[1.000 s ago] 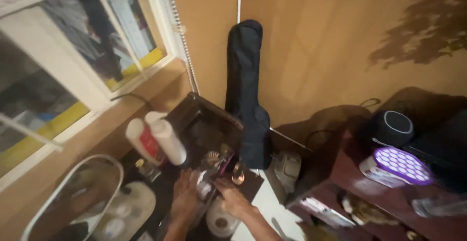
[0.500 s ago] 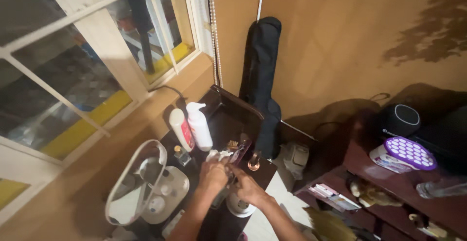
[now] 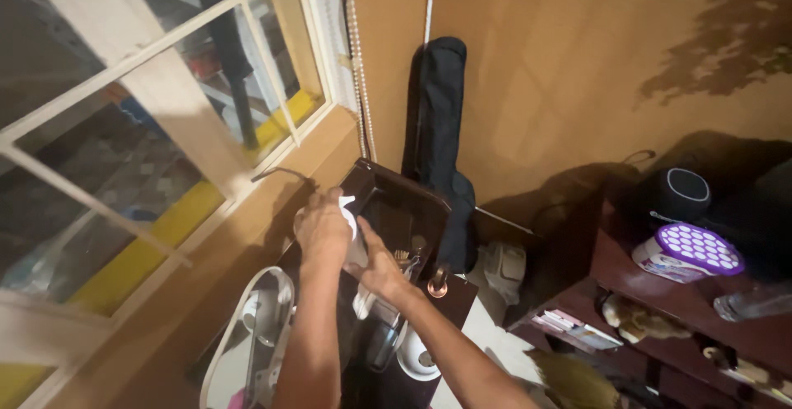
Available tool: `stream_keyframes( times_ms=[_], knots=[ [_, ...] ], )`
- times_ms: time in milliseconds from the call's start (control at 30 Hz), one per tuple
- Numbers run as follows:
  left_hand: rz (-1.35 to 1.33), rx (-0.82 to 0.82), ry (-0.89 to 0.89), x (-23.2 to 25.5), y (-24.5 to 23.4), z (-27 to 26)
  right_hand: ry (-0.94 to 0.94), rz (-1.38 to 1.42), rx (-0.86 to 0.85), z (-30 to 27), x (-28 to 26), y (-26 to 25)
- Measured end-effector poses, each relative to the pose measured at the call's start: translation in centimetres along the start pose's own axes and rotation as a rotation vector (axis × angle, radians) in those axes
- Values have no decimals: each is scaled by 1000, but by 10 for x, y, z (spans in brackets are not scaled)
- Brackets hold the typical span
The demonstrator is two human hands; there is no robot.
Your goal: The person wipes the surface of a dark wooden dresser and the items on it using a small white cloth, moving a basket of supplies and several bottles to reach the surface beneath them.
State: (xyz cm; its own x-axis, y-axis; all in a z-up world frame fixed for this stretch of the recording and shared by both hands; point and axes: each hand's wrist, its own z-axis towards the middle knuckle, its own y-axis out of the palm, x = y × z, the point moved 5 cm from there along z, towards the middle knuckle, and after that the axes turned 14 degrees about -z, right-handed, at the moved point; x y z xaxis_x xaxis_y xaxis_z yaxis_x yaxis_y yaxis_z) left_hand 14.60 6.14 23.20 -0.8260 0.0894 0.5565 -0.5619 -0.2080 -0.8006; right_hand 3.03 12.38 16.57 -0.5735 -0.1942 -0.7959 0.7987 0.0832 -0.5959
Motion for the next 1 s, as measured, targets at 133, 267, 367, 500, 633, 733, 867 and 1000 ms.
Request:
stream_keyframes(
  times_ms=[133, 267, 367, 500, 633, 733, 867, 1000],
  knots=[
    [18, -21, 48, -3, 7, 7, 6, 29, -5, 13, 7, 13],
    [-93, -26, 58, 2, 6, 9, 58, 40, -9, 28, 13, 19],
    [-225, -6, 90, 14, 5, 10, 45, 54, 22, 39, 18, 17],
    [-375, -42, 118, 24, 11, 16, 88, -9, 97, 50, 34, 5],
    [-377, -4, 218, 40, 25, 38, 167, -52, 49, 64, 52, -8],
    [-409, -35, 203, 48, 39, 55, 101, -37, 149, 76, 69, -21],
    [-472, -29, 264, 61, 64, 76, 112, -101, 197, 89, 94, -45],
    [-475, -7, 335, 84, 89, 91, 189, -127, 166, 95, 104, -73]
  ],
)
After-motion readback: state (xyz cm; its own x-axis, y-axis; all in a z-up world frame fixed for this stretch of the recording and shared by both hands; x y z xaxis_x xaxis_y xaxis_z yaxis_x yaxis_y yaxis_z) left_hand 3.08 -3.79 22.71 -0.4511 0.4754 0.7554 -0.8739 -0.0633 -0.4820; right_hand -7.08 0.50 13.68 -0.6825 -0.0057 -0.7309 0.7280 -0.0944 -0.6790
